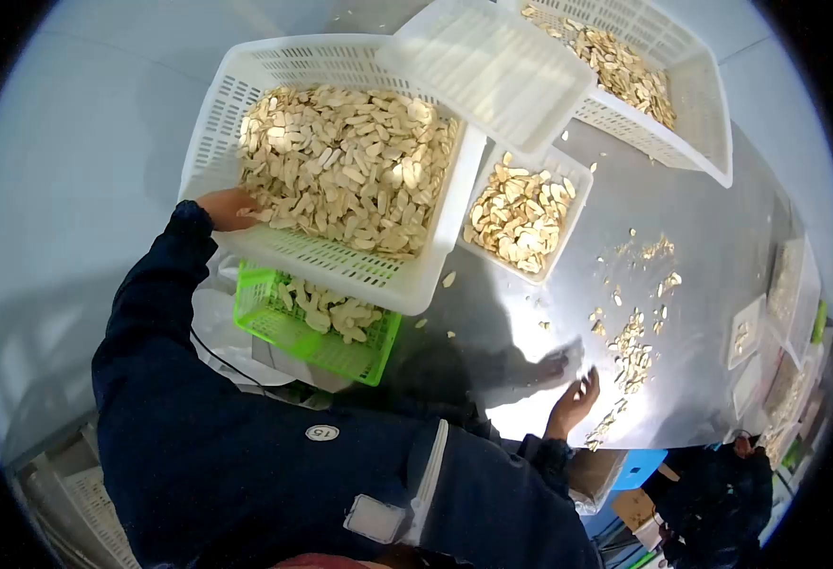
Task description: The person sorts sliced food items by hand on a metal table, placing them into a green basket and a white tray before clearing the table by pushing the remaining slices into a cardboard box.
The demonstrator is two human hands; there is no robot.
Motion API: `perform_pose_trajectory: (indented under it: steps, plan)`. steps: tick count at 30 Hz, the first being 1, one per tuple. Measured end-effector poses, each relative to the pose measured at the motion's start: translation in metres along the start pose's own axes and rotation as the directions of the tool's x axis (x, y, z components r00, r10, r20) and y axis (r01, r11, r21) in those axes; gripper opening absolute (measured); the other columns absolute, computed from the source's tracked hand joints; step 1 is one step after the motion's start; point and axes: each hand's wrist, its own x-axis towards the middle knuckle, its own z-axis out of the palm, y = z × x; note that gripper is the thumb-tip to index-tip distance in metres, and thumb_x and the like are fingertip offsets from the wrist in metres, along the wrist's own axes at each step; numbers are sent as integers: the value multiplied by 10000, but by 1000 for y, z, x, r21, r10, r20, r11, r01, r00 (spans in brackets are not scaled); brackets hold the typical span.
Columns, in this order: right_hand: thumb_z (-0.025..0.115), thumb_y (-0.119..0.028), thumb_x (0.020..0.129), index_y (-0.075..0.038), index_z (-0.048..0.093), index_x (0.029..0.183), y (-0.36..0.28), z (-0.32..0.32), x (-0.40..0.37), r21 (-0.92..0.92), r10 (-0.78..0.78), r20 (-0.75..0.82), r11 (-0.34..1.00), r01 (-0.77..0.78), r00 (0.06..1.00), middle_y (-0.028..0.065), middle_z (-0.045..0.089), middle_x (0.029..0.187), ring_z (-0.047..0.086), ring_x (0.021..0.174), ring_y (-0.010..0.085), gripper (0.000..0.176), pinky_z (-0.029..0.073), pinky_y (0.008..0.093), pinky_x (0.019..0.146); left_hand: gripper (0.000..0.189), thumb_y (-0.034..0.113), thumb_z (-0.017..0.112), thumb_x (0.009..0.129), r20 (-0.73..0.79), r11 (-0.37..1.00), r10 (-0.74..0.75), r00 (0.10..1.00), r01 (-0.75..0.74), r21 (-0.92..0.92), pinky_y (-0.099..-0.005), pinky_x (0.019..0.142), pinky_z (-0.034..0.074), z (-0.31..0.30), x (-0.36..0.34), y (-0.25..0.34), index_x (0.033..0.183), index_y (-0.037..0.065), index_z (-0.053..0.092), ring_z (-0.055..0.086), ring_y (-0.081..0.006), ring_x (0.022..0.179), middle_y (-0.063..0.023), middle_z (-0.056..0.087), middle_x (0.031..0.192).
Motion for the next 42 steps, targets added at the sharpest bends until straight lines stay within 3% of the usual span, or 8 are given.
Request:
perform_pose_trajectory:
  steps: [3,5,11,18,24,31,37,42]
  plan:
    - [580,-84,1060,-32,540,1501,-67,35,43,219,-74,252,976,18,965,160,653,1379,672,1138,259,446,559,372,958,421,367,705,924,-294,999,-47,955,47,-7,-469,994,528,14,-22,-3,1263,118,730,663,-378,1156,-167,700,1250]
    - [655,-155,1054,-14,528,1500,-113,68,62,322,-172,327,945,62,929,163,679,1347,710,1107,248,485,592,358,872,310,214,656,976,-562,983,14,827,-114,-142,-478,977,527,13,-40,36,1251,81,709,650,-389,1161,-166,694,1231]
    - [654,-504,992,-44,554,1388,-158,127,93,-93,-76,362,989,117,929,210,776,993,735,957,440,615,572,511,845,227,35,632,1009,-885,822,115,451,-544,-170,-406,892,567,28,-112,194,1223,29,706,715,-363,1037,-167,741,1165]
    - [649,-422,1002,5,653,1132,-133,150,104,102,-35,453,995,-13,891,186,760,882,772,823,330,446,590,434,790,194,33,655,978,-741,639,115,661,-620,-454,-416,839,568,111,-130,298,1153,56,736,726,-315,975,-148,749,1086]
    - [609,-200,1069,59,544,1122,-128,112,104,466,-21,496,850,-245,868,155,727,804,755,697,190,273,603,316,603,229,29,662,957,-678,578,374,633,-731,-363,-431,829,566,119,-136,334,1173,63,730,710,-373,974,-162,734,1074]
    - [593,-153,1086,24,553,1143,-116,-56,120,450,-59,565,858,-247,823,124,710,885,743,744,172,191,627,299,668,200,52,643,984,-660,631,340,670,-683,-368,-419,821,564,126,-125,335,1164,65,727,709,-370,949,-154,729,1039]
    - [606,-219,1090,-9,598,1105,-178,-195,185,497,-181,294,868,12,938,99,718,867,706,716,142,211,592,258,657,200,70,640,981,-653,610,379,655,-708,-356,-442,847,566,129,-114,342,1163,67,722,703,-381,989,-154,728,1088]
    - [611,-258,1086,23,586,1093,-264,-174,287,416,-382,-103,822,389,918,129,762,898,766,788,181,282,602,284,695,197,81,650,975,-654,573,426,625,-746,-340,-452,880,569,129,-107,353,1156,56,721,705,-379,1017,-155,733,1117]
